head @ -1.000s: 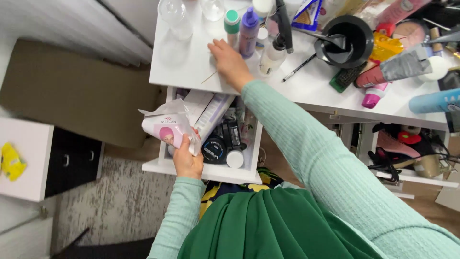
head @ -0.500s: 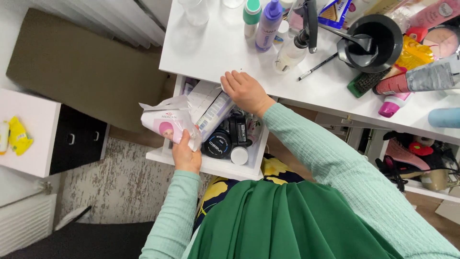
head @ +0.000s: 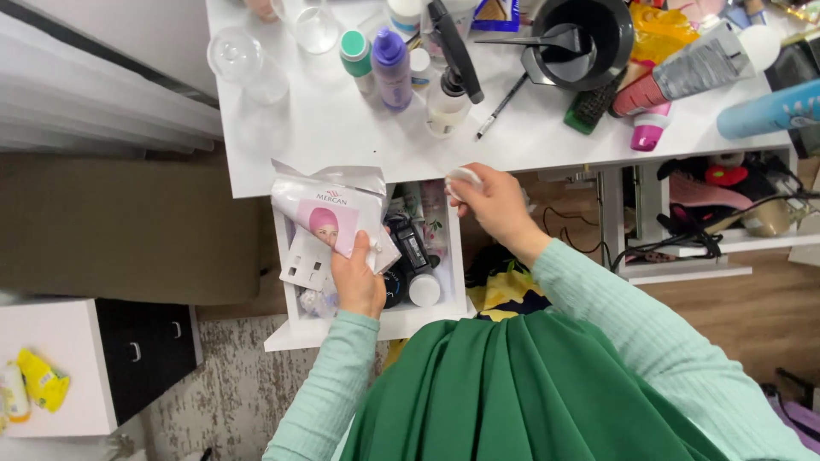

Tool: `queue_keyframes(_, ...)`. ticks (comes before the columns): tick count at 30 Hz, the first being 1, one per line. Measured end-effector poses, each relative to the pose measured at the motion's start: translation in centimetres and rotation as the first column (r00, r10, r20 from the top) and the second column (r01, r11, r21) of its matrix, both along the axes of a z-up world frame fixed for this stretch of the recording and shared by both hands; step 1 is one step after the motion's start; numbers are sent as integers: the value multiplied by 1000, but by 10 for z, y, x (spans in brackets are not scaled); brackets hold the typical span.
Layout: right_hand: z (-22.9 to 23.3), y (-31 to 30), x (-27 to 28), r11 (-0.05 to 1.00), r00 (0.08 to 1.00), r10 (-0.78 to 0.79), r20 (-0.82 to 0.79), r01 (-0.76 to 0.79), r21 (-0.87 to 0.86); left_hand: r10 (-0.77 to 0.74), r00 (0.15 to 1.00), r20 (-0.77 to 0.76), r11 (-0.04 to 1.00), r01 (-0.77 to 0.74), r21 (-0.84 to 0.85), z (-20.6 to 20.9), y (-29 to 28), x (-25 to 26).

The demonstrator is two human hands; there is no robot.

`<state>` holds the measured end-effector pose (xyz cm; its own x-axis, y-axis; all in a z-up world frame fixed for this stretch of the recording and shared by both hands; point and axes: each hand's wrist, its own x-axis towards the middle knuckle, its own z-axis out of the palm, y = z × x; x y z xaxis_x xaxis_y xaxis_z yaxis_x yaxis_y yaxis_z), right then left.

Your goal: Organizing various small items on a vanity table and in its drawers, including hair accessories and cotton swabs.

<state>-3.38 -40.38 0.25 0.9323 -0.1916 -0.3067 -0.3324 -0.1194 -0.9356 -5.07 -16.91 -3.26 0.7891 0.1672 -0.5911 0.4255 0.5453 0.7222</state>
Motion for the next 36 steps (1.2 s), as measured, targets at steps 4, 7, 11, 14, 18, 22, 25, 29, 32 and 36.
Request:
queue_keyframes(4, 30, -29, -30, 859, 953, -261, -155, 303, 414, -85, 996, 14, 996, 85, -6, 13, -33, -9)
queue_keyframes(7, 39, -45, -45, 794, 935, -314, -163, 352, 495, -191, 976, 101, 974, 176, 140, 20, -55, -25)
queue_keyframes(11, 32, -81, -73, 774, 928, -362, -90, 352, 527, -487, 858, 166, 852, 424, 306, 13, -80, -51)
queue_keyframes(14, 25, -123, -110, 752, 894, -445, -53, 405, 521, -640, 739, 211, 754, 551, 356, 22, -125, -61)
queue_keyframes(18, 26, -194, -174, 714, 835, -542, -91, 516, 473, -682, 660, 315, 731, 608, 309, 2, -204, -87)
queue_keyframes(22, 10, -270, -256, 643, 774, -614, -153, 604, 471, -731, 570, 375, 677, 678, 286, 11, -308, -131)
queue_keyframes(25, 8, -324, -313, 600, 721, -655, -225, 678, 425, -790, 456, 410, 571, 792, 217, 21, -395, -174)
queue_keyframes(29, 11, -388, -383, 420, 604, -757, -249, 742, 523, -870, 376, 320, 425, 900, 98, 44, -513, -242)
queue_keyframes(32, 8, -428, -431, 345, 528, -821, -218, 762, 547, -910, 353, 218, 367, 930, 26, 52, -588, -311)
queue_keyframes(36, 12, -465, -476, 420, 462, -886, -43, 838, 349, -985, 95, 142, 140, 925, 354, 62, -656, -374)
